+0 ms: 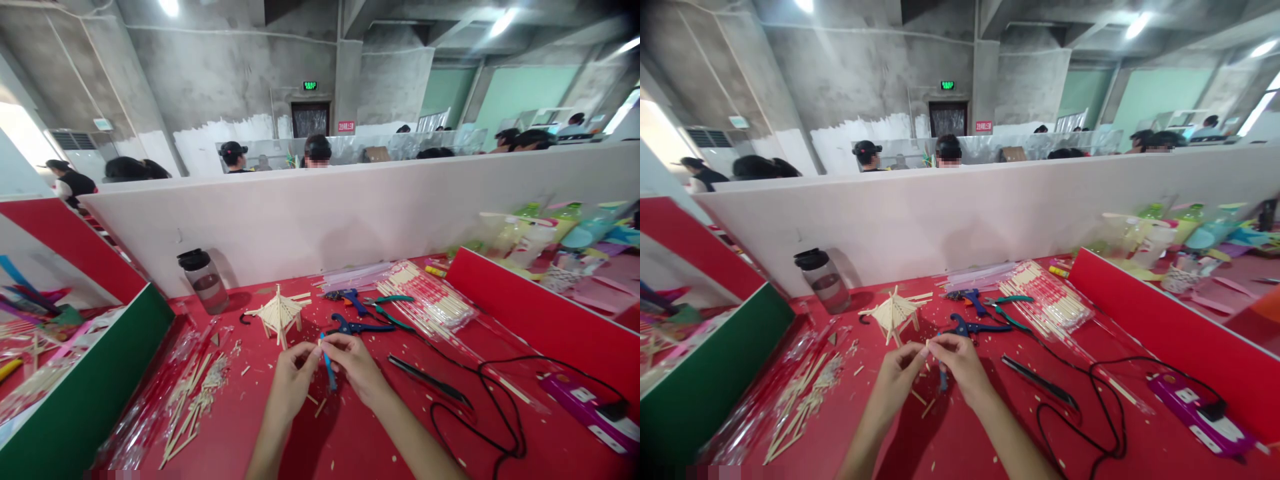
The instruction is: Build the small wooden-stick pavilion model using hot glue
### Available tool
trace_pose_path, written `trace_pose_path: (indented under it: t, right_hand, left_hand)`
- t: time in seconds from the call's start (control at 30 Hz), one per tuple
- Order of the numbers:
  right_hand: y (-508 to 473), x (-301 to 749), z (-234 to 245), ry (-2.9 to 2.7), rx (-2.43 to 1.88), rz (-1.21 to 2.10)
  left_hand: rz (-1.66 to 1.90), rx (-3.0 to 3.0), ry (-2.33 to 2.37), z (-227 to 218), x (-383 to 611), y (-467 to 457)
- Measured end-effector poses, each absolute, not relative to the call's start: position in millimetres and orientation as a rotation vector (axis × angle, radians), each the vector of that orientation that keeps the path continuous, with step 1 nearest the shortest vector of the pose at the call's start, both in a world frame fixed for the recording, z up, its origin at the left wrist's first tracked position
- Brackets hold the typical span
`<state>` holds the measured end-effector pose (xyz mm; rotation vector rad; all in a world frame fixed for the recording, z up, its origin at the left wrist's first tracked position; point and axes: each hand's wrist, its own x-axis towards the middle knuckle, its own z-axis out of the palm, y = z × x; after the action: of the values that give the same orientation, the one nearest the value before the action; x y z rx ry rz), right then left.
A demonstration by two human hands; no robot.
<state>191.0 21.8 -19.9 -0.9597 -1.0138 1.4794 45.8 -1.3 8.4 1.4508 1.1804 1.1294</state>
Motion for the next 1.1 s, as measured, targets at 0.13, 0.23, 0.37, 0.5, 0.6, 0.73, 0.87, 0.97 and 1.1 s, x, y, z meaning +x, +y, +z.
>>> trace_pose_path:
  t: [0.13, 0.23, 0.37, 0.5, 0.6, 0.73, 0.87, 0.97, 1.1]
  right_hand:
    - [22, 194, -20, -1.065, -0.951, 1.507]
    - [21, 195, -18, -1.084, -0.925, 1.541]
    - [18, 194, -12, -1.079, -0.910, 1.579]
    - [16, 193, -8, -1.052, -0.882, 1.628]
    - [15, 194, -7, -1.005, -0.825, 1.699]
    - [14, 195, -7, -0.934, -0.757, 1.794]
    - [13, 193, -8, -0.931, -0.730, 1.804]
    - [14, 192, -10, -0.964, -0.759, 1.740]
    - [20, 196, -9, -0.955, -0.830, 1.598]
  left_hand:
    - [1.061, 1.425, 1.178, 5, 43, 0]
    - [1.019, 1.374, 1.187, 3, 40, 0]
    - [0.989, 1.326, 1.173, 3, 38, 0]
    - [0.989, 1.286, 1.174, 5, 37, -1]
    - [1.003, 1.267, 1.182, 7, 38, -2]
    - [1.013, 1.250, 1.170, 10, 40, -3]
    - [1.037, 1.256, 1.191, 9, 40, -2]
    - [1.048, 1.291, 1.199, 7, 41, -1]
    - [1.046, 1.374, 1.217, 6, 41, 0]
